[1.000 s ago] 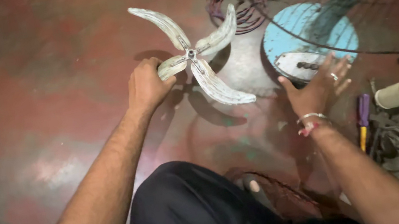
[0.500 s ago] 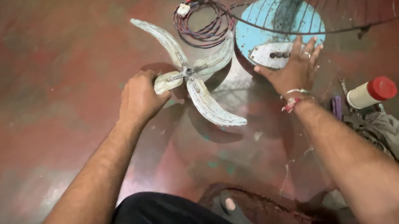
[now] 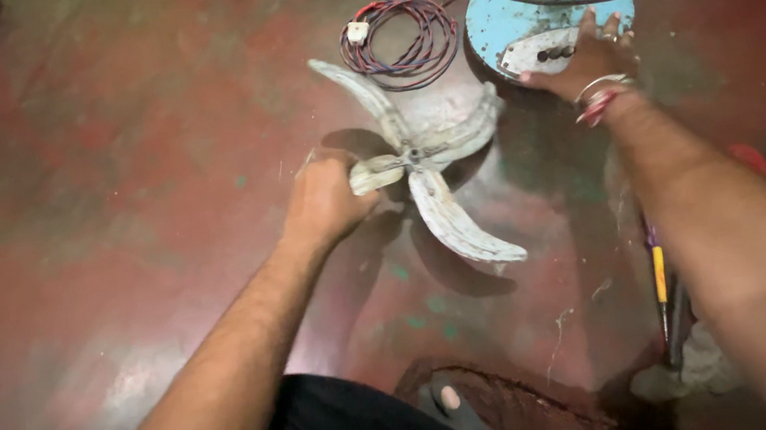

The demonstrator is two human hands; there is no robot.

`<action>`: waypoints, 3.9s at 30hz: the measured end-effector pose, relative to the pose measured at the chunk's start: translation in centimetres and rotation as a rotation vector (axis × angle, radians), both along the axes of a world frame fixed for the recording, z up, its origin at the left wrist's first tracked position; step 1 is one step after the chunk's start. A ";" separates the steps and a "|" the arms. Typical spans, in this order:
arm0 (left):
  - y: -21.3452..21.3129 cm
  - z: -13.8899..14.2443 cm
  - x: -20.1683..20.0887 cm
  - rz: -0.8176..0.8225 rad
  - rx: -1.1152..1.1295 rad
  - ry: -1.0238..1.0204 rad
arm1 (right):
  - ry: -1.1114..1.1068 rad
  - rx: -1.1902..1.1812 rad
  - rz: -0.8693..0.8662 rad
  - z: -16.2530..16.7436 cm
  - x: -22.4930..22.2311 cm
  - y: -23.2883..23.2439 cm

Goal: The person sits on the floor and services a pedestal fan. They wipe the fan blades with a cloth, unscrew the blade hub with a screwdriver, remove the blade assembly from the motor, and use a hammer and pliers on the motor housing before handling the detached blades on the floor.

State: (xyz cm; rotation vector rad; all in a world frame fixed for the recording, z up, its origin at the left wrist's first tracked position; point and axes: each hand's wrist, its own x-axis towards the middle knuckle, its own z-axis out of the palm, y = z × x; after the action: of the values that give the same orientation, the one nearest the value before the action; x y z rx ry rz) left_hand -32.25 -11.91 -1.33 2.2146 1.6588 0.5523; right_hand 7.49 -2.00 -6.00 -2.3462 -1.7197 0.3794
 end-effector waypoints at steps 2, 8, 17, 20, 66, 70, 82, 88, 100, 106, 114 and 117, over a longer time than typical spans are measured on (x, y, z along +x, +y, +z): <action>-0.2 -0.6 1.2 -0.015 -0.047 0.027 | 0.034 0.217 0.167 0.2 1.4 -1.1; -1.9 -3.3 6.3 0.011 -0.393 -0.030 | 0.212 0.480 0.316 -0.8 0.4 -12.5; -6.2 -6.4 10.8 -0.011 -0.495 0.314 | 0.163 0.188 0.266 0.3 -5.9 -27.4; -7.4 -7.0 11.2 -0.072 -0.332 0.366 | 0.165 0.264 0.317 -0.1 -6.9 -28.4; -19.3 -0.7 22.9 -0.550 -0.341 -0.408 | 0.619 0.512 -0.061 8.3 3.9 -30.6; -18.3 -1.7 24.2 -0.269 -0.591 -0.550 | 0.997 0.440 -0.076 7.5 3.2 -30.4; -12.7 -2.8 21.7 -0.306 -0.400 -0.839 | 0.930 0.579 -0.016 1.7 -0.4 -27.2; -12.1 -3.7 17.7 -0.089 -0.041 0.044 | 0.291 0.704 -0.181 1.0 2.4 -25.7; -12.8 -5.1 17.8 -0.136 0.010 0.332 | -0.230 0.583 0.252 0.3 -1.7 -26.9; -13.0 -5.1 17.6 -0.143 0.003 0.305 | 0.072 0.411 -0.447 0.9 3.9 -28.8; -13.9 -4.6 17.1 -0.128 -0.044 0.282 | -0.280 -0.011 -0.404 -3.8 8.3 -31.9; -14.0 -4.1 17.0 -0.091 -0.045 0.241 | -0.302 -0.054 -0.389 -3.2 8.0 -31.9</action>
State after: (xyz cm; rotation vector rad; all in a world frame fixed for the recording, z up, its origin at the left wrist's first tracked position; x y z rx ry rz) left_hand -15.30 -25.93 -5.38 2.3868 1.6525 0.2299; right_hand 15.52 -33.92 -9.15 -2.8146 -1.3180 0.0040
